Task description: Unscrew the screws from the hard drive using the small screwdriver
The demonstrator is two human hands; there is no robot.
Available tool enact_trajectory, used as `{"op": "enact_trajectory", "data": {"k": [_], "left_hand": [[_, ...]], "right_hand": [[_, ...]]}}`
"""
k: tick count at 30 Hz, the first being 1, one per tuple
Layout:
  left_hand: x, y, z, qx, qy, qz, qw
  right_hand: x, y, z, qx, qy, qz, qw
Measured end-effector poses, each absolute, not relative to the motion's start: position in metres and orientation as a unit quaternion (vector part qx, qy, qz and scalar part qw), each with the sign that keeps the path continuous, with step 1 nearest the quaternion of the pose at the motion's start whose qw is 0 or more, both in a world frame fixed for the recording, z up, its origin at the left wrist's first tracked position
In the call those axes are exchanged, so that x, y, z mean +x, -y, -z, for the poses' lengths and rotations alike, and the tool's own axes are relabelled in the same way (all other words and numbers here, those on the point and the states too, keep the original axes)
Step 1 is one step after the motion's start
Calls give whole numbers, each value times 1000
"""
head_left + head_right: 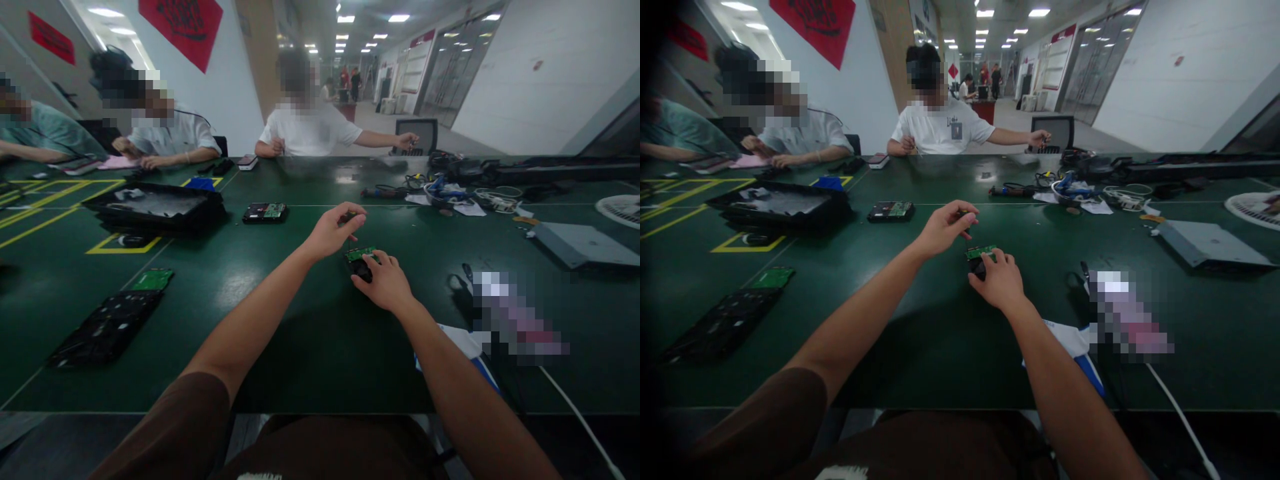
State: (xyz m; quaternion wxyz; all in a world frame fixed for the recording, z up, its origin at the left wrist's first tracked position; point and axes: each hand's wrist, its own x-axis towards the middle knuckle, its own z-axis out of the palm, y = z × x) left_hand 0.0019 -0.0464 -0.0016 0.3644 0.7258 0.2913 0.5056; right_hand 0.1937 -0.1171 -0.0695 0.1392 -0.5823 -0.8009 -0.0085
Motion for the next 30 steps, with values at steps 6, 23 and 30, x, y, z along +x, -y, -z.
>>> {"op": "enact_trajectory", "data": {"k": [6,23,30], "left_hand": [[-1,40,2,645,-337,-560,395],[4,33,-25,663,-421,-487,383],[-1,23,-19,542,-376,-530,533]], "right_hand": [[201,99,74,-567,810,0,152],[198,101,75,-586,796,-7,148],[202,98,75,-572,803,1,169]]}}
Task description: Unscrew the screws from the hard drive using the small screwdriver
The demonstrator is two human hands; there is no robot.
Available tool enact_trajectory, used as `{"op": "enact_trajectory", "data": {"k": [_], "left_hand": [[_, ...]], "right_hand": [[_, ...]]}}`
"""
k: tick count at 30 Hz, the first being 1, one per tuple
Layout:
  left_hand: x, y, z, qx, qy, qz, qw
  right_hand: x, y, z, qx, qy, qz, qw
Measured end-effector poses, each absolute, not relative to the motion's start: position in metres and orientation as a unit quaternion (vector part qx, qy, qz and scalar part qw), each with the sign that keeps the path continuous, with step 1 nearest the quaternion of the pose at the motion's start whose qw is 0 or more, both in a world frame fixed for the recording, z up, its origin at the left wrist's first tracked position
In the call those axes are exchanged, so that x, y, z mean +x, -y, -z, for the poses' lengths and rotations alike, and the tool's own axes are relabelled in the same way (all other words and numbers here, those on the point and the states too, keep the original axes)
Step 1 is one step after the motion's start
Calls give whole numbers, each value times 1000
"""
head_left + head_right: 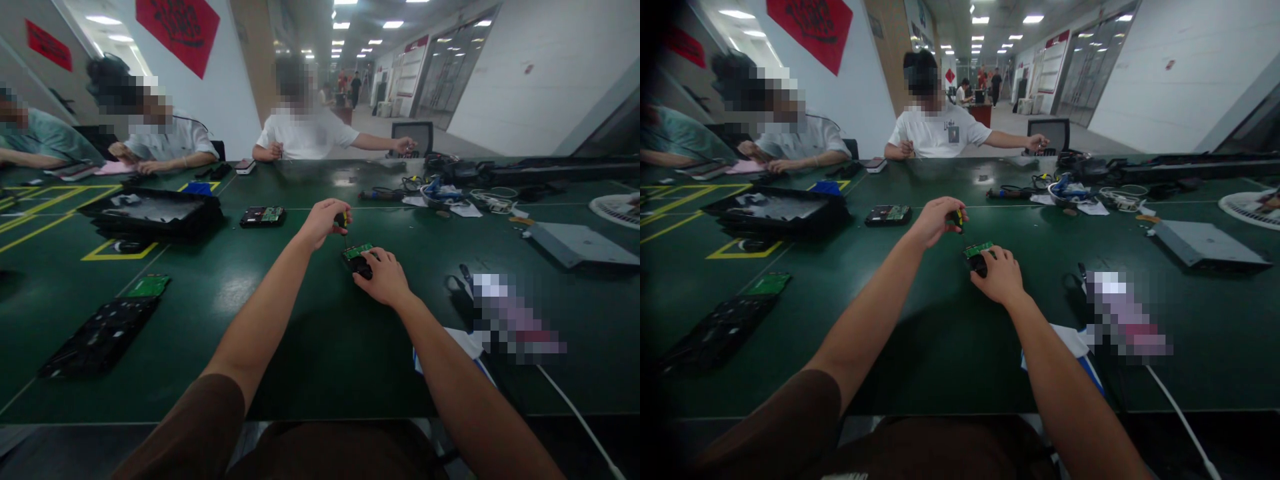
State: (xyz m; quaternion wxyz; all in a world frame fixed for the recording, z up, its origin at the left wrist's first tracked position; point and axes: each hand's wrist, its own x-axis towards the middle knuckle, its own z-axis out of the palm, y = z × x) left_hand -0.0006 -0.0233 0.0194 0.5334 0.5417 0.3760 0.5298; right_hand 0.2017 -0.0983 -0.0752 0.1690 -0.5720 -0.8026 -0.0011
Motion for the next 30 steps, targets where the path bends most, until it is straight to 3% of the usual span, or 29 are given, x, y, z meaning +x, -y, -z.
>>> {"op": "enact_trajectory", "data": {"k": [17,24,30], "left_hand": [[7,38,-13,506,-354,-511,598],[7,39,-15,570,-402,-526,487],[8,36,-12,504,-358,-520,589]], "right_hand": [[205,95,79,-574,800,-21,171],[204,96,79,-576,798,-17,178],[205,96,79,-576,798,-16,176]]}}
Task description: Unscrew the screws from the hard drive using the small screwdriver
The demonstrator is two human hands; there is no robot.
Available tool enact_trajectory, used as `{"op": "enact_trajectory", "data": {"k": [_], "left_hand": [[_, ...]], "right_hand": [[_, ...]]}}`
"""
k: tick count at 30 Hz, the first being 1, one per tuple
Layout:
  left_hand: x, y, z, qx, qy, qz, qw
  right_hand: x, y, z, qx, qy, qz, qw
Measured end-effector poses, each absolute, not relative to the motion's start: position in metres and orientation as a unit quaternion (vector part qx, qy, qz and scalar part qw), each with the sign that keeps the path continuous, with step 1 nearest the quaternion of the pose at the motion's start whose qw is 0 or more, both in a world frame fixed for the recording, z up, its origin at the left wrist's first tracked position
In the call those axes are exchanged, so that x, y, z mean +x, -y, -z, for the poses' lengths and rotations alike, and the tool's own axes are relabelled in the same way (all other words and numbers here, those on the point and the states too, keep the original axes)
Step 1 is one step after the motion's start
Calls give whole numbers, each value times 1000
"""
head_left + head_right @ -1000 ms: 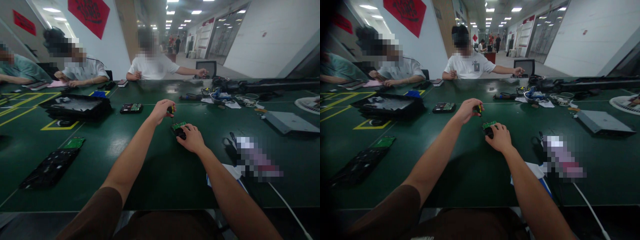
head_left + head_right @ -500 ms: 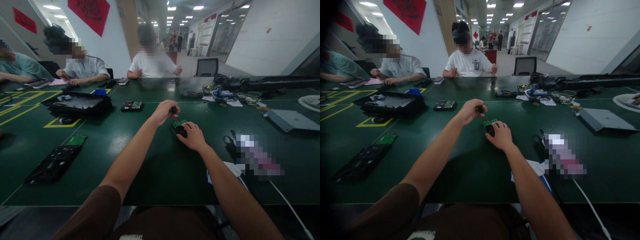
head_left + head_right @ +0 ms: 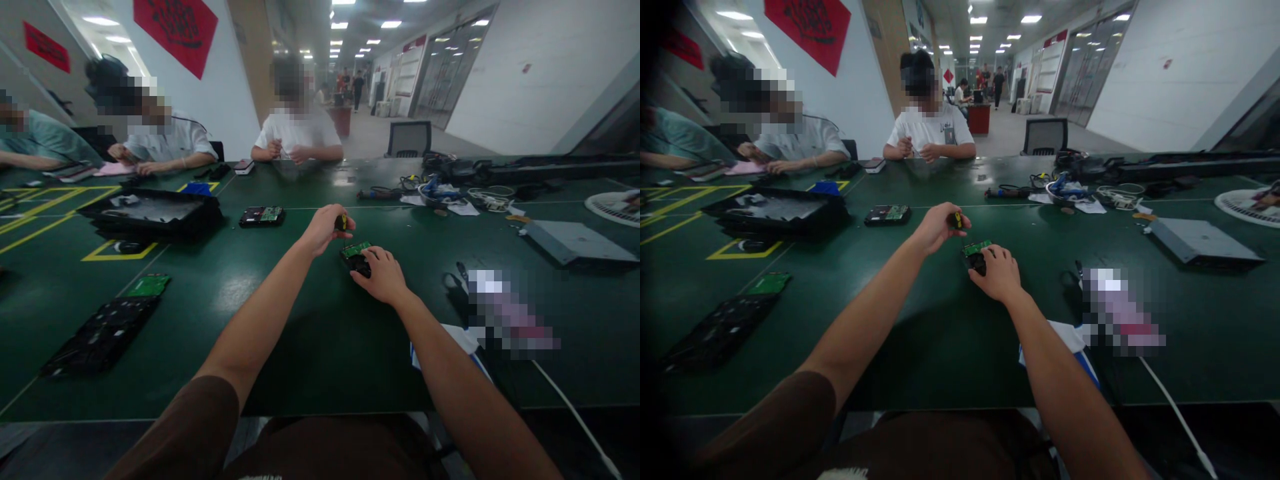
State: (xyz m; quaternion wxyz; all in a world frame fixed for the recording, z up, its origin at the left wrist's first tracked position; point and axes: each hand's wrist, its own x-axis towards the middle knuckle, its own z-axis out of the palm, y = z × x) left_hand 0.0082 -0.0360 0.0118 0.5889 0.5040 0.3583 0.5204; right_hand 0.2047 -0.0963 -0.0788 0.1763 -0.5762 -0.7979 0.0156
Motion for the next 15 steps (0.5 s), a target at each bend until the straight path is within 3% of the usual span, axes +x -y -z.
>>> {"op": "enact_trajectory", "data": {"k": [7,15], "left_hand": [[5,36,-12,539,-379,-516,547],[8,38,-13,495,-362,-522,593]], "right_hand": [[205,97,77,-577,798,-19,171],[205,99,78,-579,796,-17,176]]}}
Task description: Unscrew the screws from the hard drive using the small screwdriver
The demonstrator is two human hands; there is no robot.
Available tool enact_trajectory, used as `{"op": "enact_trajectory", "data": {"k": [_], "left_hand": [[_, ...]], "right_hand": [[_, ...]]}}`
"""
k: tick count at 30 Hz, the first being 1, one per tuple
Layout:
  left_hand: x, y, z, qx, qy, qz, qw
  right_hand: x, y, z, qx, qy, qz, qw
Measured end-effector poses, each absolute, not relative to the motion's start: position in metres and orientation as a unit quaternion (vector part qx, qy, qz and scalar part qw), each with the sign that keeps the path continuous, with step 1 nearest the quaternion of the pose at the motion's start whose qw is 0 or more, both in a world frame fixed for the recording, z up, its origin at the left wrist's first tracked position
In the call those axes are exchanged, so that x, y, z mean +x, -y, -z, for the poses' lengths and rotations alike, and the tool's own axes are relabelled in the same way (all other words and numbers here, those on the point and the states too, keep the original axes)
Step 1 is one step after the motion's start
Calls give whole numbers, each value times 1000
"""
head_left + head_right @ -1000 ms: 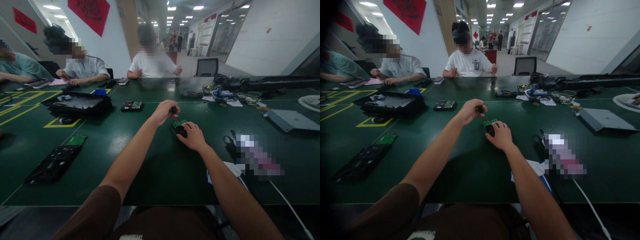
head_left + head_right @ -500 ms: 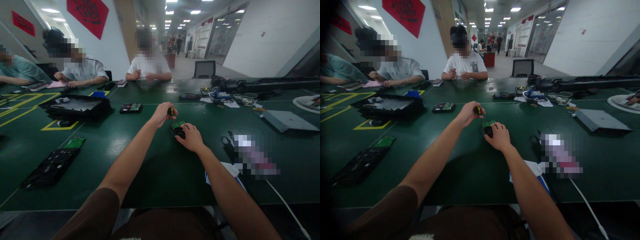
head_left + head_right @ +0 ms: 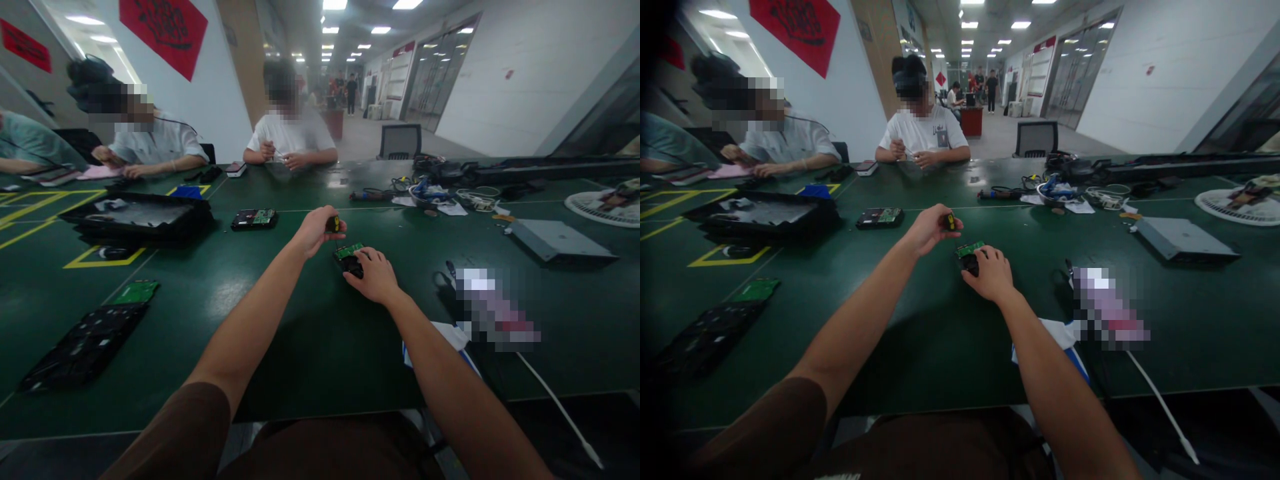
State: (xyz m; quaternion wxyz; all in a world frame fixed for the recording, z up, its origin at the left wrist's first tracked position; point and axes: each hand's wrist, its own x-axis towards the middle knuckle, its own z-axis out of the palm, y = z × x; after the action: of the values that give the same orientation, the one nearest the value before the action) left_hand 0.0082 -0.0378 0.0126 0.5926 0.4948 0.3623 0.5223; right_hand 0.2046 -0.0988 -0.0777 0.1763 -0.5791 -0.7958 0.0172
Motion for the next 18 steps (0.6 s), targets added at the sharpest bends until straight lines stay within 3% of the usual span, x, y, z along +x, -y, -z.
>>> {"op": "enact_trajectory", "data": {"k": [4,12,18], "left_hand": [[6,38,-14,551,-386,-518,528],[8,41,-16,495,-368,-499,609],[4,37,-15,532,-374,-503,569]], "right_hand": [[205,98,78,-581,796,-23,170],[205,98,78,-579,797,-14,171],[206,97,79,-579,797,-16,169]]}}
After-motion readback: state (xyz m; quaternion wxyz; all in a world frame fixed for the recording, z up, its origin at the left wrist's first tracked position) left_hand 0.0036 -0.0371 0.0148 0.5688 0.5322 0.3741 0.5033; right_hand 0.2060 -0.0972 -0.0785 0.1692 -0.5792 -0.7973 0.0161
